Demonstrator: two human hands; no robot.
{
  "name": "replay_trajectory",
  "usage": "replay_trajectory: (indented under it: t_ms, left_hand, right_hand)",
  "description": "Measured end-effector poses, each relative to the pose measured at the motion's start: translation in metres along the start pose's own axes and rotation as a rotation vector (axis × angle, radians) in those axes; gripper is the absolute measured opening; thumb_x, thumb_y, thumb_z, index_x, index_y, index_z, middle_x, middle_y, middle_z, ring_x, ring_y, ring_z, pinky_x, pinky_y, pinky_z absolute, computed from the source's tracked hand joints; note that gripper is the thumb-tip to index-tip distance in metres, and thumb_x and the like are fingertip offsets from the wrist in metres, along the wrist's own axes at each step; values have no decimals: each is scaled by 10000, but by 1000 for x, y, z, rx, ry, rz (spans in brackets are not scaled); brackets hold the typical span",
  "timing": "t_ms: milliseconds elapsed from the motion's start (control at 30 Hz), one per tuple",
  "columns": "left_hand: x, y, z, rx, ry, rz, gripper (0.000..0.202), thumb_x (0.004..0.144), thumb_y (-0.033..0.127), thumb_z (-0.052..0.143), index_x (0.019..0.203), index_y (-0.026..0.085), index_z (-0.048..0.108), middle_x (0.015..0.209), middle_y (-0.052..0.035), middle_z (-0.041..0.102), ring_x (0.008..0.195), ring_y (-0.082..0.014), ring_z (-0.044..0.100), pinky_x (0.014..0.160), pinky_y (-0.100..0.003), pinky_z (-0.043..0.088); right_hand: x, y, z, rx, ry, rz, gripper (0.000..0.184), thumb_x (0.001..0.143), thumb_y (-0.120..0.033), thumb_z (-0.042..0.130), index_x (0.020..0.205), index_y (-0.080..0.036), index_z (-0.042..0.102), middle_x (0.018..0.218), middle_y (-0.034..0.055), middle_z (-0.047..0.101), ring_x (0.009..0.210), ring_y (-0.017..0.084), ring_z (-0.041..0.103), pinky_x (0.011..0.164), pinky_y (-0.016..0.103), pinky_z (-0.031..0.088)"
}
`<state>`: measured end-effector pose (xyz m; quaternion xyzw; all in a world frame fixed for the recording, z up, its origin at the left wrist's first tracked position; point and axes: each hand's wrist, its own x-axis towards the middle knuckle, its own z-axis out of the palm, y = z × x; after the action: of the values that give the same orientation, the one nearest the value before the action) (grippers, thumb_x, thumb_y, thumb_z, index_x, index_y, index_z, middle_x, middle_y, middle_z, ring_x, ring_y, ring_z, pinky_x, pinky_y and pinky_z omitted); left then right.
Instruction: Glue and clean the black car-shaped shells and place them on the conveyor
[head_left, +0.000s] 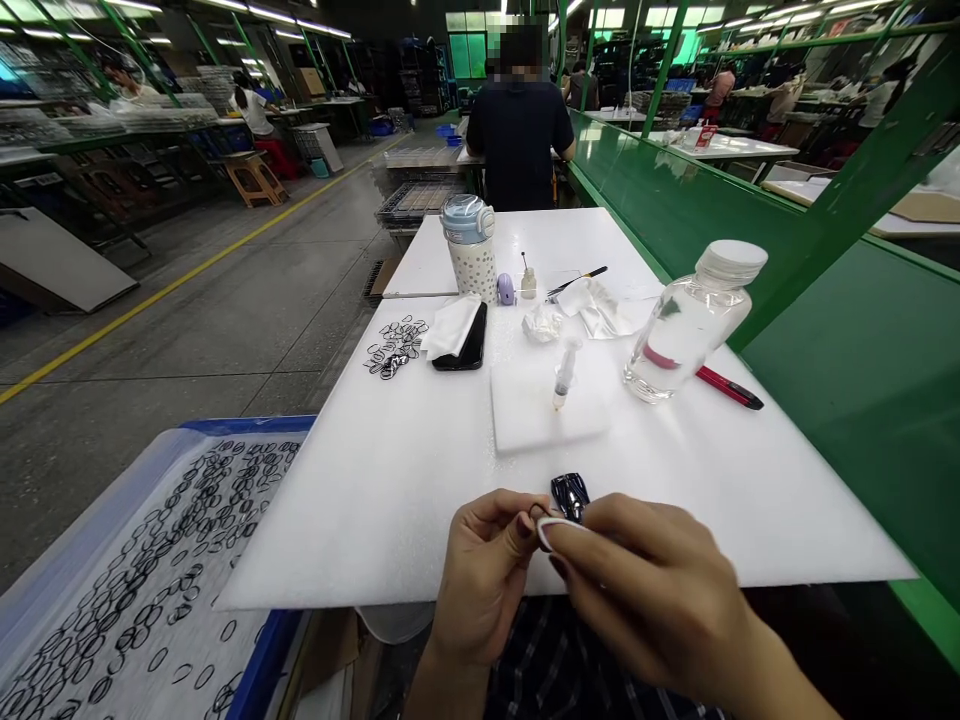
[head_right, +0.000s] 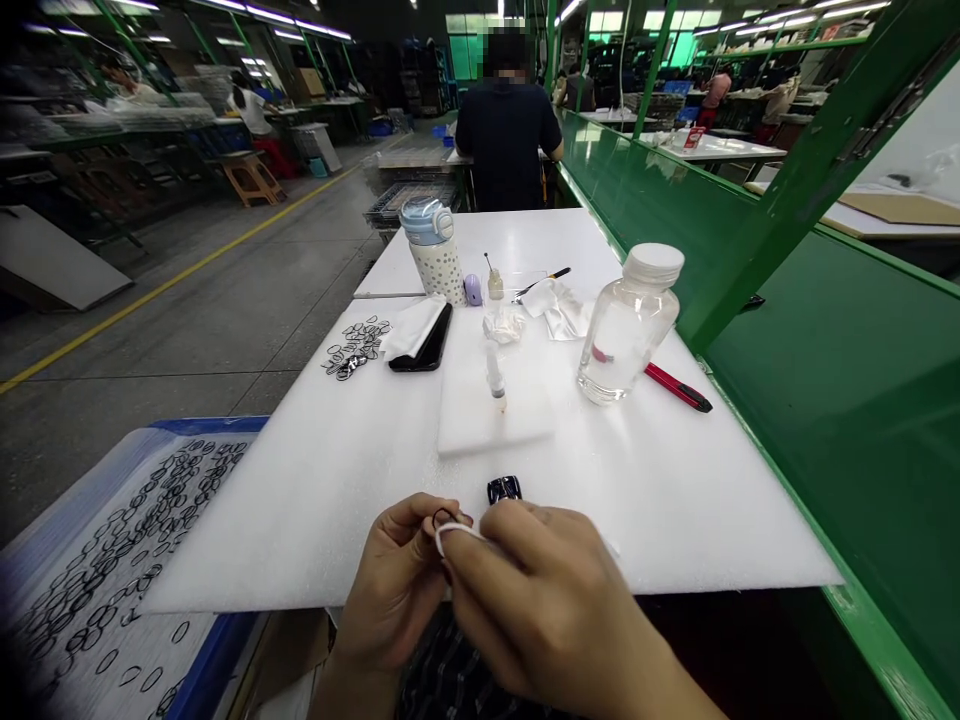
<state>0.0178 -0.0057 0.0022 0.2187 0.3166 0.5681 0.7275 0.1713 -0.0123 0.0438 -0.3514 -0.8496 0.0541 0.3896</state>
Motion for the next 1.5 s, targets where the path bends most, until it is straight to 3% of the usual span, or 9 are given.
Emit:
replay_trajectory:
  t_ms: [133,233,333,433,500,633,867,1033,1500]
  left_hand:
    - [0,0,-2,39,-28,13,164,662,282,867,765,188,781,743,-32,737,658,-83,650,652,-143,526]
    - [-4,4,-4,144,-38,29,161,698,303,841,817,212,783,776,-32,739,710,-102,659,674,-156,536]
    - [-10,7,-5,529,1,141,127,720,262,816,839,235,781,791,-31,745,745,-140,676,707,-197,548]
    - [-13,4,-1,1030,37,432,115,734,187,783,843,225,779,799,-38,741,737,-169,674,713,-241,544]
    - [-12,-3,4,1216,2,612,133,752,157,755,872,210,778,803,-46,730,737,-177,669,708,-258,540]
    - [-8,-18,8,1338,-70,763,175,766,122,730,924,185,768,812,-53,698,758,-171,655,718,-259,532]
    - [-7,-20,5,1436,-26,743,248,800,172,704,1041,227,714,963,-50,672,895,-206,649,789,-341,558]
    - [-7,-13,2,1513,0,605,310,814,217,679,1124,236,671,1302,-65,590,1161,-246,590,983,-429,516]
    - [-6,-9,5,1521,-55,554,294,838,178,613,1123,231,658,1246,-43,624,1164,-224,574,996,-435,504]
  right_hand:
    - [-14,15,-21,-118,120,163,211,884,-121,588,1065,-195,669,802,40,626,578,109,541,480,252,421]
    - [-34,29,-31,-45,222,356,206,876,-129,614,1034,-229,700,793,21,627,578,101,538,437,241,376]
    - [-59,38,-35,2,299,531,150,867,-190,650,987,-246,720,814,22,649,652,139,584,485,269,397]
    - [-72,41,-32,-35,462,685,91,857,-243,676,931,-250,728,840,25,666,729,173,601,566,294,419]
    - [-69,39,-26,33,413,699,96,872,-252,657,939,-243,725,831,26,661,728,171,596,582,292,428]
    - [-50,34,-9,266,67,632,170,928,-225,561,995,-211,716,783,26,636,665,142,583,574,273,431]
    - [-42,32,-3,296,-221,691,203,946,-238,518,1015,-211,707,809,6,612,664,112,564,599,260,410]
    - [-41,34,-3,276,-196,698,161,921,-228,560,962,-212,715,808,-10,639,697,105,588,626,253,417]
    - [-44,36,4,223,-147,688,123,899,-271,611,938,-227,718,778,-24,642,653,99,592,590,249,425]
